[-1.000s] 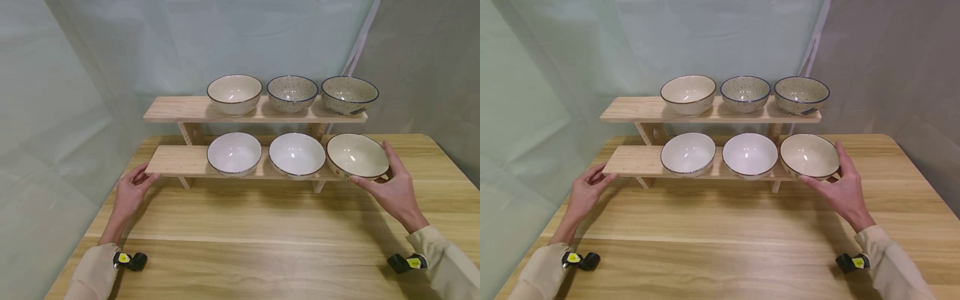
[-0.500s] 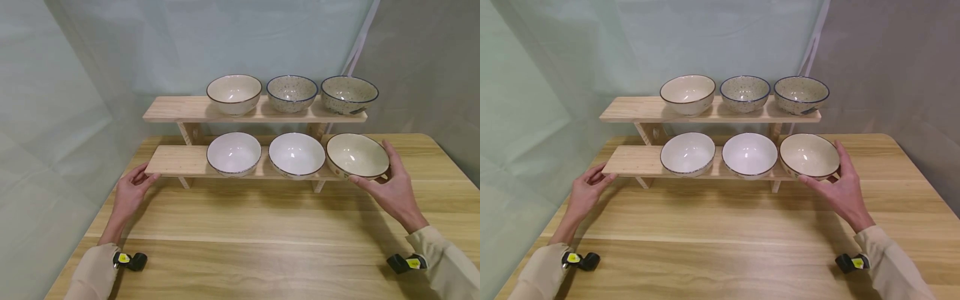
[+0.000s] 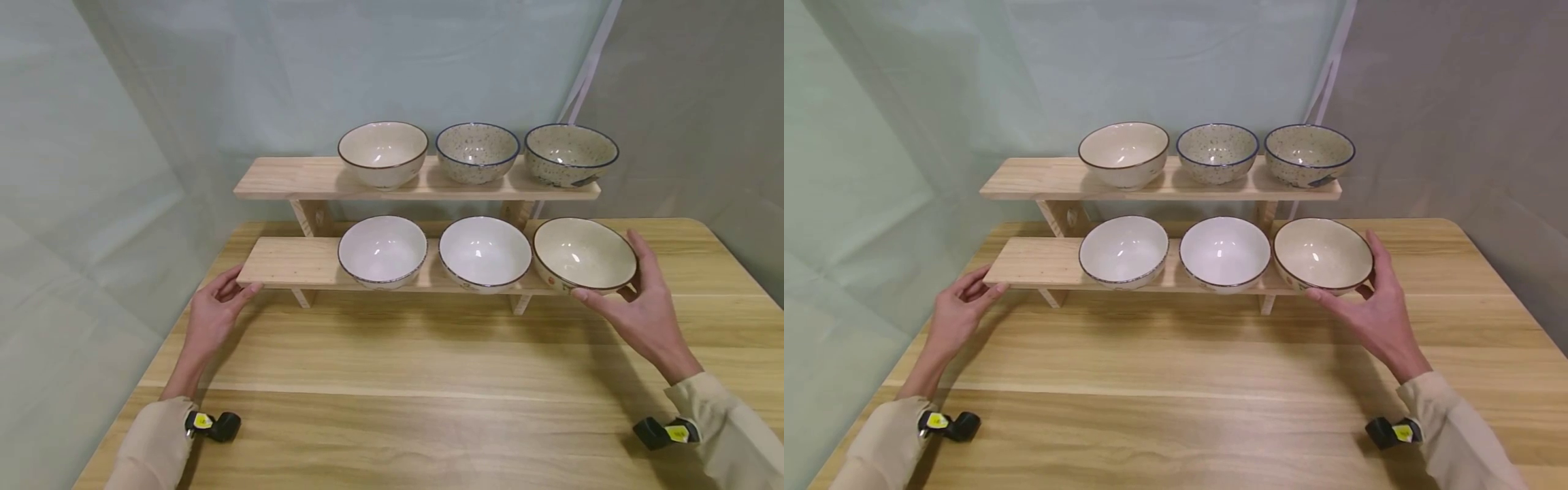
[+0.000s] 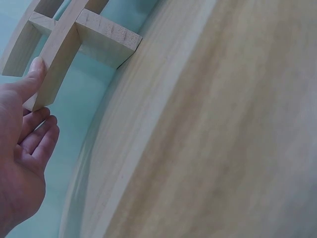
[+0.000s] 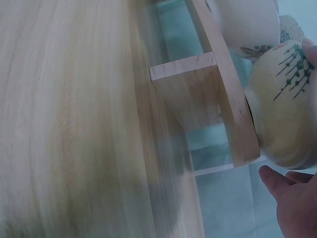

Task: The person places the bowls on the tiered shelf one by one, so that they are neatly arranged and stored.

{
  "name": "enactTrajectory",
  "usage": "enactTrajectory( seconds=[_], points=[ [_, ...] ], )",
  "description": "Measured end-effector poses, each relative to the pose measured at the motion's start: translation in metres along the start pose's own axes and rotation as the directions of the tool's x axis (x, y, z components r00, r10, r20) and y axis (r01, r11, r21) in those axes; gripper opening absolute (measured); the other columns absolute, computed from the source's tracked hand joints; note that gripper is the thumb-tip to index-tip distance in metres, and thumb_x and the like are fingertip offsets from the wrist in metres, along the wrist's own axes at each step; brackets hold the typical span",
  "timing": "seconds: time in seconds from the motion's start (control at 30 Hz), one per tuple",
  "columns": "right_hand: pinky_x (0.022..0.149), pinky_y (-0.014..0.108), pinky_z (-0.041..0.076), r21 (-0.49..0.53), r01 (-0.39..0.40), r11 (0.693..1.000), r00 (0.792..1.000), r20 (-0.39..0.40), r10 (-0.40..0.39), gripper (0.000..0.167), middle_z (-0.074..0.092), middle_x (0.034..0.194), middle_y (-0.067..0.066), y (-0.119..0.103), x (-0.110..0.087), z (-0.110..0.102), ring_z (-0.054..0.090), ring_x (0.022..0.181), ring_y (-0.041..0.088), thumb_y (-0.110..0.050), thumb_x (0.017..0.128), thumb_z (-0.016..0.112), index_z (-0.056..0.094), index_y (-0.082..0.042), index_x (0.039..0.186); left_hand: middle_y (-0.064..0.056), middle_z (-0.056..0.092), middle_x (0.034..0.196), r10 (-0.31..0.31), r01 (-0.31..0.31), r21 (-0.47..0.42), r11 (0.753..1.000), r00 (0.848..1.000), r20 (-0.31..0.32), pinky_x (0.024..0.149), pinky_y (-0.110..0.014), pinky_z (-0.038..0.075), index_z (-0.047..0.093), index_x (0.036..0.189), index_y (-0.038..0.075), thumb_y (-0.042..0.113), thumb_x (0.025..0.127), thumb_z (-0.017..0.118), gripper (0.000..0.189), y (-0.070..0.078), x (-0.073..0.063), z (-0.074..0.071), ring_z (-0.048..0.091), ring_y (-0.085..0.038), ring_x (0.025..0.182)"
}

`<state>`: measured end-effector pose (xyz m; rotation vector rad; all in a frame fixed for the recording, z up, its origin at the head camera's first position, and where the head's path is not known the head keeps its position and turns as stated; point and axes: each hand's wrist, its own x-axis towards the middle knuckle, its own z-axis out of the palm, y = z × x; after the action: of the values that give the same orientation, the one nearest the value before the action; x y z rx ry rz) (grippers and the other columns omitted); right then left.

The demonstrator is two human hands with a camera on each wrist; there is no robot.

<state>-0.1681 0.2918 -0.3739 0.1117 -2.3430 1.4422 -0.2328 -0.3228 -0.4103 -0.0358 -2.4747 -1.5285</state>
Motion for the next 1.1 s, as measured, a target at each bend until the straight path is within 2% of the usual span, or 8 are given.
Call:
enactTrajectory(
  seconds=[0.2, 0.6, 0.87, 0.97, 1.1],
  points=[
    [0.098, 0.006, 0.038, -0.008, 0.004, 1.0, 1.0, 0.005, -0.004, 0.109, 0.02, 0.166, 0.024, 0.002, -0.002, -0.002, 0.04, 0.137, 0.02, 0.006, 0.086, 0.079, 0.008, -0.011, 0.167, -0.031, 0.053, 0.143, -0.003, 0.003, 0.013, 1.0, 1.0, 0.004, 0.085, -0.008, 0.049, 0.044, 0.154, -0.003, 0.026, 0.101, 0.071, 0.067, 0.0, 0.001, 0.0, 0.059, 0.009, 0.106],
    [0.096, 0.007, 0.041, 0.006, 0.049, 0.999, 0.999, -0.016, -0.049, 0.11, 0.029, 0.158, 0.032, 0.007, -0.006, -0.004, 0.048, 0.127, 0.007, 0.012, 0.082, 0.079, 0.011, -0.008, 0.167, -0.031, 0.056, 0.141, 0.005, -0.005, 0.03, 1.0, 1.0, -0.004, 0.085, -0.008, 0.048, 0.044, 0.154, -0.002, 0.026, 0.101, 0.071, 0.066, -0.001, 0.0, 0.001, 0.059, 0.011, 0.103],
    [0.093, 0.008, 0.041, -0.001, 0.059, 0.998, 0.998, -0.033, -0.059, 0.111, 0.035, 0.152, 0.025, 0.01, -0.01, -0.005, 0.048, 0.12, 0.005, 0.016, 0.079, 0.079, 0.014, -0.008, 0.166, -0.029, 0.056, 0.142, -0.008, 0.008, 0.03, 1.0, 1.0, -0.001, 0.086, -0.007, 0.047, 0.044, 0.156, 0.0, 0.028, 0.101, 0.071, 0.066, 0.0, -0.002, 0.0, 0.059, 0.011, 0.103],
    [0.092, 0.008, 0.042, -0.007, 0.057, 0.998, 0.998, -0.033, -0.057, 0.11, 0.036, 0.152, 0.022, 0.012, -0.013, -0.007, 0.047, 0.119, 0.006, 0.014, 0.08, 0.08, 0.016, -0.01, 0.166, -0.027, 0.053, 0.146, -0.018, 0.018, 0.03, 0.999, 1.0, 0.001, 0.087, -0.007, 0.047, 0.043, 0.156, 0.001, 0.029, 0.102, 0.07, 0.067, 0.003, -0.004, 0.0, 0.059, 0.006, 0.11],
    [0.092, 0.008, 0.043, -0.019, 0.053, 0.998, 0.998, -0.025, -0.054, 0.109, 0.038, 0.151, 0.021, 0.013, -0.017, -0.008, 0.047, 0.122, 0.006, 0.011, 0.082, 0.079, 0.016, -0.012, 0.167, -0.023, 0.046, 0.154, -0.02, 0.02, 0.053, 0.998, 1.0, -0.005, 0.09, -0.007, 0.045, 0.042, 0.158, 0.003, 0.029, 0.103, 0.069, 0.067, 0.007, -0.007, -0.002, 0.056, -0.01, 0.127]
  ],
)
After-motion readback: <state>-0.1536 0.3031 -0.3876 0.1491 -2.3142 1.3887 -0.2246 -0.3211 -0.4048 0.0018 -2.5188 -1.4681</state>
